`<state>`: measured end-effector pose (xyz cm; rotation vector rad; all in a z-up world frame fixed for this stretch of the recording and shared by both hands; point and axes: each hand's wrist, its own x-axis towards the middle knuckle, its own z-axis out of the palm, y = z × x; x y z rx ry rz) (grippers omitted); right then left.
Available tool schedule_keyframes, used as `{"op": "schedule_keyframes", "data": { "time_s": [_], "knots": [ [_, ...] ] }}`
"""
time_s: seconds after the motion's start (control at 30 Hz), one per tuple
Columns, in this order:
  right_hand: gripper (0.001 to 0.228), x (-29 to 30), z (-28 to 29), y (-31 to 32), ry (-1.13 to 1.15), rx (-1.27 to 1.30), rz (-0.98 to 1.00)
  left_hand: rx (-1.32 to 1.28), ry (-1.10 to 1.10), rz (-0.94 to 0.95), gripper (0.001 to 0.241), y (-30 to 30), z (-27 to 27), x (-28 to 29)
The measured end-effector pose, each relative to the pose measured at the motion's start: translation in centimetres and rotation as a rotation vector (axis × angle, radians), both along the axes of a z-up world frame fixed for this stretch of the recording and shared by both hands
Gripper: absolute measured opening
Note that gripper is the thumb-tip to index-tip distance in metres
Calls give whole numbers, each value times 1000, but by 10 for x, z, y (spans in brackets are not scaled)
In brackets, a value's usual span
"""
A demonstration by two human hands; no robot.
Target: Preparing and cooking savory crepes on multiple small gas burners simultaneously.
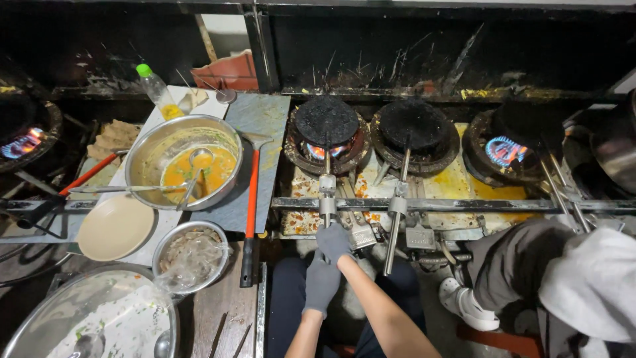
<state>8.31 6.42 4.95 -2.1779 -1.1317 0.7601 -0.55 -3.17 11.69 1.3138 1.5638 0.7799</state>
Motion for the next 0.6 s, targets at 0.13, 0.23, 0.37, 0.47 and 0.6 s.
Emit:
{"op": "schedule_keyframes", "data": {
  "time_s": [0.13, 0.23, 0.37, 0.47, 0.6],
  "knots": [
    [49, -2, 2, 2, -10, -37, -14, 7, 27, 10, 38, -1, 2, -1],
    [48, 4, -23, 5, -26, -12, 65, 17, 25, 1, 38, -1, 4, 0],
    [48, -3, 8, -2, 19, -56, -5, 49, 25, -8, 38, -3, -8, -2],
    [46, -2, 3, -2, -20, 20, -6, 66, 16, -15, 39, 2, -9, 0],
    [48, -2, -4, 1, -6, -44, 16, 52, 14, -7, 38, -3, 7, 0]
  ]
}}
